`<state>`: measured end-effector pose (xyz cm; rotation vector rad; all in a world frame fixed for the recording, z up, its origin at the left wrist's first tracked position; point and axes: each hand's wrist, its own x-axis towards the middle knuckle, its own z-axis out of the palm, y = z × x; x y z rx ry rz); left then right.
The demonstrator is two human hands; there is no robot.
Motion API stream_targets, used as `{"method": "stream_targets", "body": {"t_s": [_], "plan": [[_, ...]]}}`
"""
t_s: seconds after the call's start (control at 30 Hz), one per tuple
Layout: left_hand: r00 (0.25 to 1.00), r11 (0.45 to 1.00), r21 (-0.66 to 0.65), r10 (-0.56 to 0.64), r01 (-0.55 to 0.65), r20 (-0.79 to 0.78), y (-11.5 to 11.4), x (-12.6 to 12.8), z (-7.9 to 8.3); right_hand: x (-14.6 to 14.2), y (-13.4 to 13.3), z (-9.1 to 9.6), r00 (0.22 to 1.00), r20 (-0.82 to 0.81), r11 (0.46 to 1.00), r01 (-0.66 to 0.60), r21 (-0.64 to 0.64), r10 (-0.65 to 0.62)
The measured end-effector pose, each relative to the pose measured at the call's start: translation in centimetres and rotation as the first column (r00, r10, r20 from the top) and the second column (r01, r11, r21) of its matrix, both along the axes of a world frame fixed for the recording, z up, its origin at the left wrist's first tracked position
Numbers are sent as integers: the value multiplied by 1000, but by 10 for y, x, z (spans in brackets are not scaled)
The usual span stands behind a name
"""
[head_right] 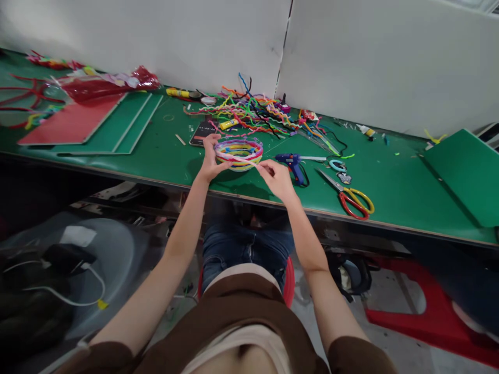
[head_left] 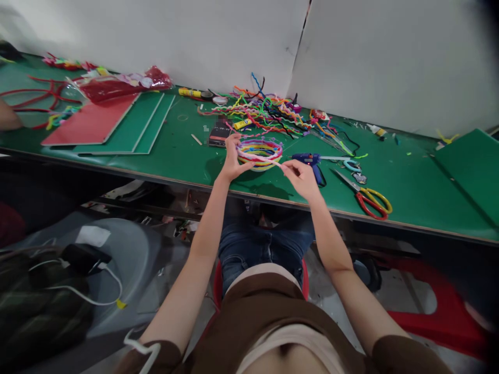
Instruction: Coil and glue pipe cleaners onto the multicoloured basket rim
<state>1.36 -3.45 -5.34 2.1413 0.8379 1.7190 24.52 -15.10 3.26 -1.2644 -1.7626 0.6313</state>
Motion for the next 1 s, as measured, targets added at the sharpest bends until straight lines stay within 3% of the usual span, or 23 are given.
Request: {"method": "stream_targets", "body": {"t_s": [0.2, 0.57, 0.7, 0.87, 1.0], "plan": [[1000, 999, -44, 19, -20, -24, -3, 1, 2, 12, 22, 10, 998, 48, 997, 40, 64, -43], [999, 998, -50, -49, 50, 14, -1, 1, -2, 17, 54, 5, 987, 137, 989, 66, 135, -85], [998, 997, -27, -67, 68, 13, 1, 0, -5, 20, 59, 12, 967, 253, 981, -38, 190, -11], [992, 992, -7, -129, 129, 3, 3, -1, -5, 23, 69, 21, 899, 401, 966, -236, 109, 174], [987, 987, -23, -159, 159, 24, 2, -1, -1, 22, 75, 24, 828, 527, 955, -282, 94, 192]]}}
